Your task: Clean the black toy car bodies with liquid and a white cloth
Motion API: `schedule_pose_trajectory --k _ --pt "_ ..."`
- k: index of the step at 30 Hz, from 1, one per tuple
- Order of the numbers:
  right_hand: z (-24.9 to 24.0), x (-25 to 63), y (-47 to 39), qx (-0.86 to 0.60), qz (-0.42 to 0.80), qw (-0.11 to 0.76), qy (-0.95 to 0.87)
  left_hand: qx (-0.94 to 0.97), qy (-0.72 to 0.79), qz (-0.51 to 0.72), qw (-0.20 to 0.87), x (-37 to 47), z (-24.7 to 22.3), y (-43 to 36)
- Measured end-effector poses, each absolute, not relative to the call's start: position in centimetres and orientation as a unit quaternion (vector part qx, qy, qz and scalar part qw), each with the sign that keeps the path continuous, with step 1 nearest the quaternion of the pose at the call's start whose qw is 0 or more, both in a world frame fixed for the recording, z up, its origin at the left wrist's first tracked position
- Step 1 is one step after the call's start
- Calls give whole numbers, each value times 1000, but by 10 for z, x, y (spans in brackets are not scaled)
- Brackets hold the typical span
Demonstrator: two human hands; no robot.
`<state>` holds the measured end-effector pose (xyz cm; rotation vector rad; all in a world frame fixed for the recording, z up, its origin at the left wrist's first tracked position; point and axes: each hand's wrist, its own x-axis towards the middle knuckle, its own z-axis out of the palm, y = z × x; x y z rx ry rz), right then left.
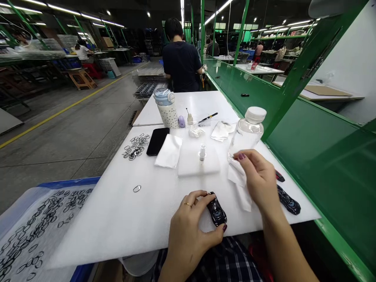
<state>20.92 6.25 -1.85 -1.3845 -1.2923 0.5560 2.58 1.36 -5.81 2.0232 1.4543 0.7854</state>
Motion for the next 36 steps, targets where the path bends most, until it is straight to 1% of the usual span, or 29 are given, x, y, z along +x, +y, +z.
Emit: schedule_pose_trajectory --k 3,5,7,9,11,13,16,19,21,24,26,30,33,36 --pt "-28 237 60 -665 179 465 -556 755 544 286 229 26 -61 14" --pt "-36 244 65 -687 166 417 -571 755 548 283 223 27 -62 14" --pt "-40 244 69 -687 170 396 -585 750 553 279 232 28 -61 14" --pt "-40 241 68 -673 198 399 -590 743 558 271 251 28 -59 13" --pt "-35 240 63 -648 256 418 -583 731 563 263 281 27 -56 14" --pt "-27 242 56 -599 345 442 -572 713 556 276 327 24 -51 15" --pt "-15 243 45 -489 481 469 -557 676 520 353 385 22 -38 19" --pt "-6 240 37 -384 581 470 -543 648 464 417 437 27 -18 24" --pt "-1 236 33 -305 653 465 -515 630 410 404 522 34 -7 27" --pt "3 233 29 -204 725 465 -465 559 325 325 690 42 1 31" --pt "3 234 28 -179 734 471 -455 501 293 316 750 43 0 33" --pt "-6 241 26 -176 745 476 -432 460 275 371 759 38 -5 32" --pt "-17 241 25 -236 743 438 -448 450 275 382 759 36 -3 31" --pt "-22 234 24 -303 689 403 -521 459 292 368 754 36 2 29"
